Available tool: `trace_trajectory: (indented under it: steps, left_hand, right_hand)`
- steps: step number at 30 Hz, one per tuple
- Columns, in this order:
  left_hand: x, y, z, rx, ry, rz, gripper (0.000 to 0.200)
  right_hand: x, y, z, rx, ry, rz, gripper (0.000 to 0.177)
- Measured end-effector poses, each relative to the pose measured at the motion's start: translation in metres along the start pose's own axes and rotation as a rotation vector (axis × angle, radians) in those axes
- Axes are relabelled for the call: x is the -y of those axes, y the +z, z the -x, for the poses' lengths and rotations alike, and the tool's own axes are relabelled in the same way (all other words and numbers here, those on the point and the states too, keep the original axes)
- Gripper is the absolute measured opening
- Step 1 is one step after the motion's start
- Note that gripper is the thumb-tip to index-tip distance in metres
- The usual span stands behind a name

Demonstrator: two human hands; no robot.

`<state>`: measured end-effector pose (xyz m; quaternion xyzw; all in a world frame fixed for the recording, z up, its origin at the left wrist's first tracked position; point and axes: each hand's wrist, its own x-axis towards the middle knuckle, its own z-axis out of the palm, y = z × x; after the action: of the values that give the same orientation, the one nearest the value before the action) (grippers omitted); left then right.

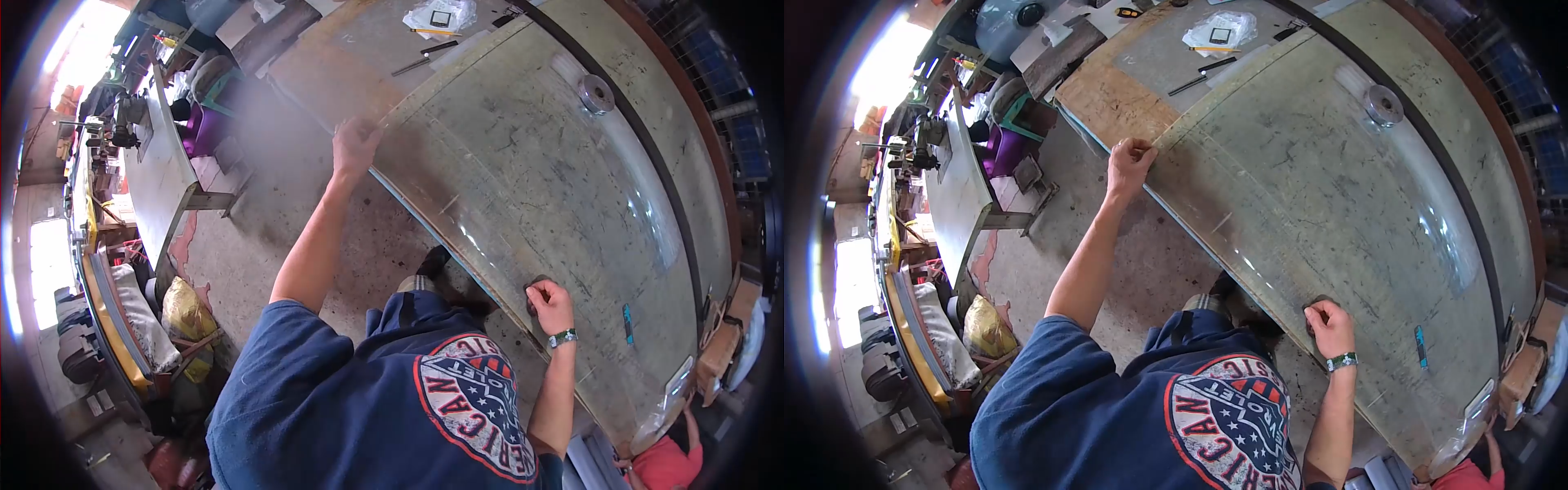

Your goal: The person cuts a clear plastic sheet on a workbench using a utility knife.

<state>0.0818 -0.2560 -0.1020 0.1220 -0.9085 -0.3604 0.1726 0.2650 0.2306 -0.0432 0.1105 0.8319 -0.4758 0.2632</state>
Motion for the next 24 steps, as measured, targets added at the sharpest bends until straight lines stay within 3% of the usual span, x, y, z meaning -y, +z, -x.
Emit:
trace_trajectory:
  steps: [3, 6, 24]
  left_hand:
    - [-0.009, 0.001, 0.001, -0.072, -0.036, 0.083, 0.03]
    - [-0.005, 0.003, 0.001, -0.002, -0.099, 0.089, 0.034]
    - [-0.012, 0.004, 0.015, -0.103, 0.023, 0.044, 0.035]
  right_hand:
    - [-0.003, -0.004, -0.002, 0.021, 0.025, -0.028, 0.017]
    - [-0.006, -0.008, -0.004, 0.047, 0.058, -0.051, 0.017]
    - [-0.013, -0.022, -0.001, 0.068, 0.146, -0.043, 0.016]
